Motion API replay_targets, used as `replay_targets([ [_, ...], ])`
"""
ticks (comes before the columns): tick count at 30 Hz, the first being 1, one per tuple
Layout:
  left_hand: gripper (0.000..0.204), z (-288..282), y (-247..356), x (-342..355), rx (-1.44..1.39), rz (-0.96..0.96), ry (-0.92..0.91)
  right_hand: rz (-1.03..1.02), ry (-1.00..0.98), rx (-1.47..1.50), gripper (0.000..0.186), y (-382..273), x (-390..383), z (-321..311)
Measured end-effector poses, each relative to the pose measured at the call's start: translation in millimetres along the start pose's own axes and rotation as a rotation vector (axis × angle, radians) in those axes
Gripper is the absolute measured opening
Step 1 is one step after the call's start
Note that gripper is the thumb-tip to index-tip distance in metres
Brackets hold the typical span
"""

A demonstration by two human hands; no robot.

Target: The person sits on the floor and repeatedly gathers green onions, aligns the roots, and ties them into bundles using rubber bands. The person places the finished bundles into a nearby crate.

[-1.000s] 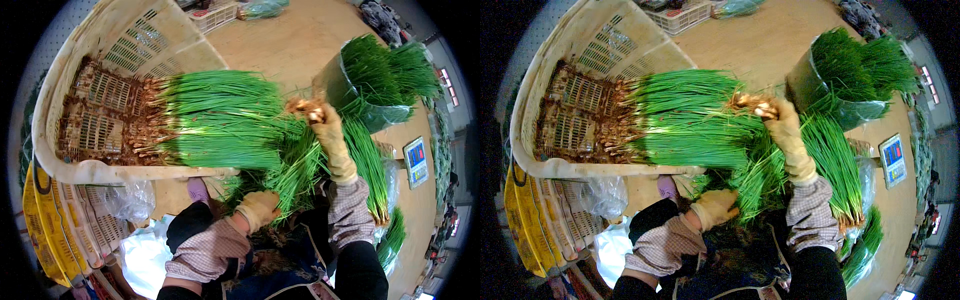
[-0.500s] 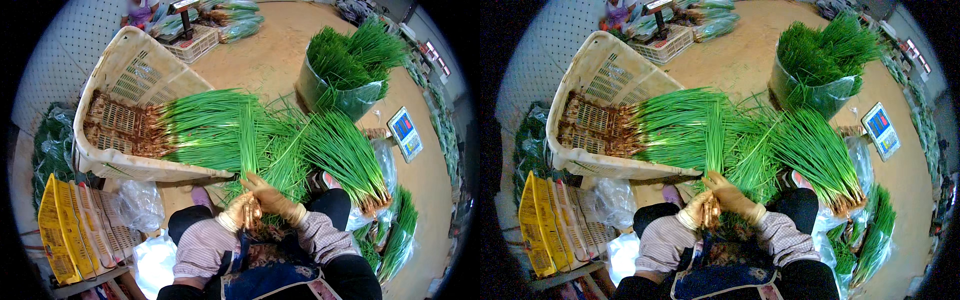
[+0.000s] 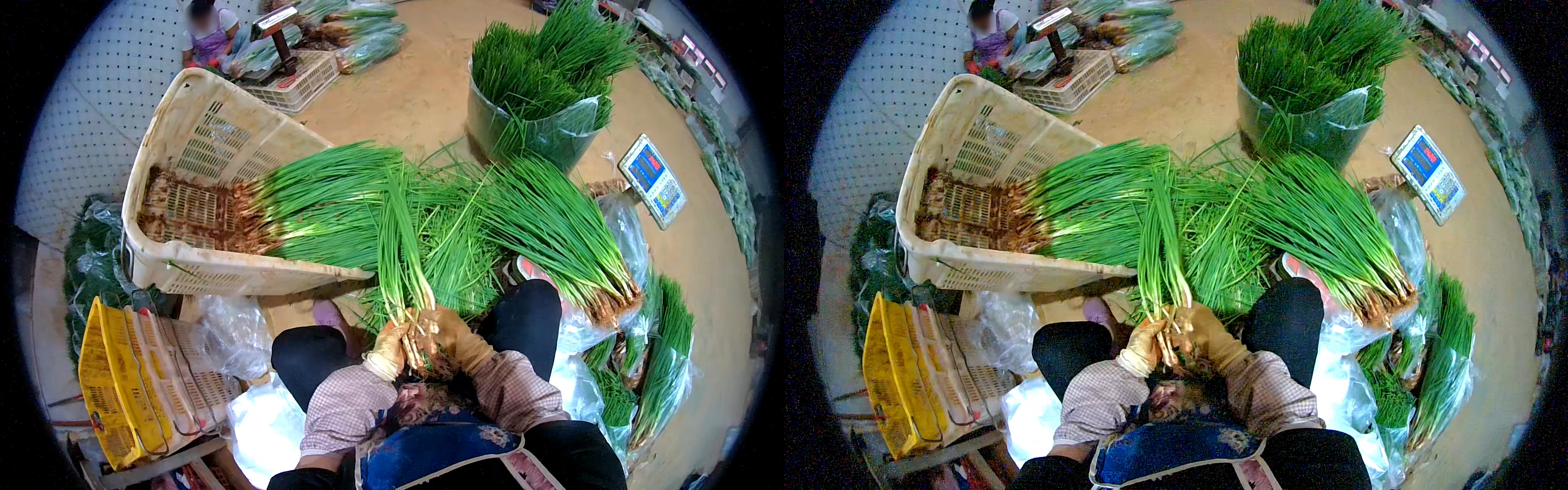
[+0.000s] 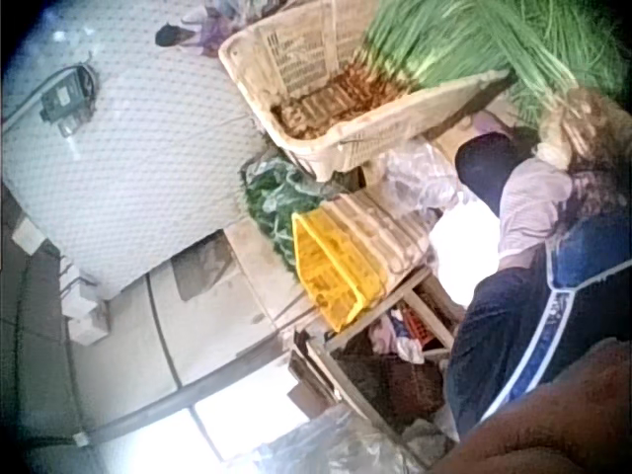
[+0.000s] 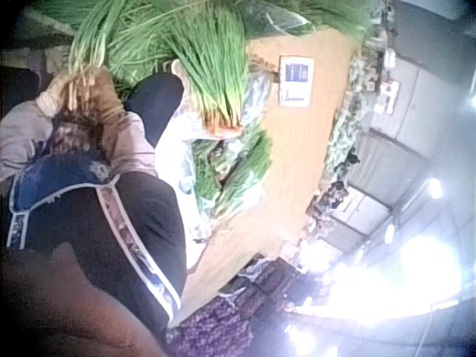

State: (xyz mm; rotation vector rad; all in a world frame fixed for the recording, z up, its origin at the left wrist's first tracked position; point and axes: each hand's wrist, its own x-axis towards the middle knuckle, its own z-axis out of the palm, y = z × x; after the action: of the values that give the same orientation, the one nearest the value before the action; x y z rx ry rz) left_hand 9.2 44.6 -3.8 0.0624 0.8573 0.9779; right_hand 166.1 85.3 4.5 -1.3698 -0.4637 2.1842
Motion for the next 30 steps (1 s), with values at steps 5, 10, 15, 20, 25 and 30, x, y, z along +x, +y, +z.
replay_targets([
  [5,0.025,-4,3,-1,-0.214,-0.09,-0.009,-0.262,0.033,0.165,0.032,-1,-9,4],
  [10,0.02,-12,-2,-1,0.043,-0.055,-0.181,-0.531,0.008,-0.579,0.049,13,-10,8],
  [15,0.025,-27,-11,6,0.052,0.092,-0.036,-0.48,0.064,-0.318,0.049,15,-22,24],
  [20,0.02,-12,3,1,0.034,0.081,-0.02,-0.836,0.274,-0.764,0.04,12,-32,28],
  [25,0.028,15,7,-10,-0.141,-0.105,-0.186,-1.183,0.27,-1.644,0.057,34,-44,51],
  [30,0.03,-45,-8,19,-0.106,-0.008,-0.147,-0.676,-0.118,-1.105,0.065,7,-67,53],
])
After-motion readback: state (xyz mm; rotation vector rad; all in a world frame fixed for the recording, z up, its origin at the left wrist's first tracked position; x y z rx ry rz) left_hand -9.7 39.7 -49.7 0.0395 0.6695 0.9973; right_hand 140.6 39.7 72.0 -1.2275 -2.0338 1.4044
